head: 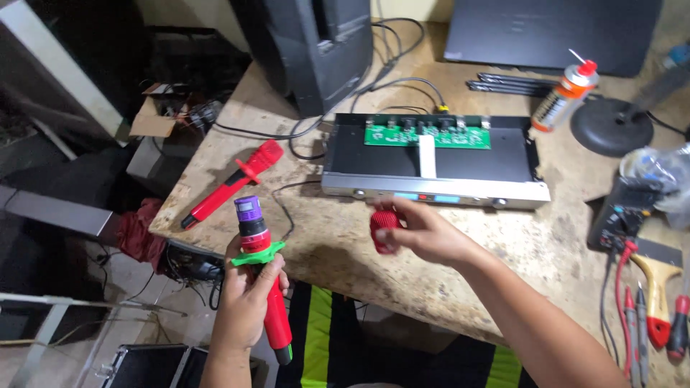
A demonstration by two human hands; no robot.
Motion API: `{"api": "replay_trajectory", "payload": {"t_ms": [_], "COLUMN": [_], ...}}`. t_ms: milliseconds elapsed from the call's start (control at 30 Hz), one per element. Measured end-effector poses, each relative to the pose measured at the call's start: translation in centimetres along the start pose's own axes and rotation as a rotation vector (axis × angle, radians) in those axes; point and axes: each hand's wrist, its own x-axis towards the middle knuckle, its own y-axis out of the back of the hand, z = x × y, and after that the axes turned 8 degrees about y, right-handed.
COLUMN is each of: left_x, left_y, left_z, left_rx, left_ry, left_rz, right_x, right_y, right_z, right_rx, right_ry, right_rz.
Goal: Disassembling a microphone head using a screwdriver on a repair bench to access internal components.
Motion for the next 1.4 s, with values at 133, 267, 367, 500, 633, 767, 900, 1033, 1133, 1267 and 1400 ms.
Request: {"api": "replay_trajectory", "payload": {"t_ms": [133,267,367,500,633,767,900,1033,1133,1267,1400], "left_x": [-0.2,0.2,0.7,1.5,2.1,2.3,1.9,1.9,1.9,1.9,1.6], "left_y": [2.4,4.7,6.5,8.3,9.3,10.4,11.4,11.7,11.4,11.0,10.7], "left_z": [0.8,1.6,1.4,1.2,0.8,-1.3,-0.9,-1.0,-0.9,-0.6,0.3], "left_rx": [-0.025,-0.026,-0.072,-0.129,-0.147,-0.208,-0.192,-0.242,-0.261,-0.326,-0.324], "left_ry": [0.093,0.213,0.233,0.218,0.246,0.151,0.176,0.144,0.169,0.158,0.201], "left_rz": [0.028,0.030,0.049,0.067,0.074,0.067,0.100,0.082,0.053,0.054,0.041], "right_x": [7.4,11.6,12.2,13.9,16.2,17.1,17.8,18.4,21.8,25.5,26.6], "right_y": [-1.3,-0.3,-0.3,0.6,1.4,1.0,-1.7,-7.1,-8.0,-7.8,-7.5], "right_z": [-2.9,-6.6,-9.1,-7.4,-3.4,-1.5,-2.6,-5.4,-2.3,1.7,3.3], "right_rx": [-0.143,-0.200,-0.097,0.231,0.459,0.444,0.328,-0.264,-0.828,-0.976,-1.000], "right_ry": [0.256,0.453,0.413,0.213,0.097,-0.016,-0.008,0.054,0.196,0.328,0.351], "right_rz": [0.141,0.532,0.573,0.583,0.510,0.549,0.524,0.320,0.178,0.169,0.161]}}
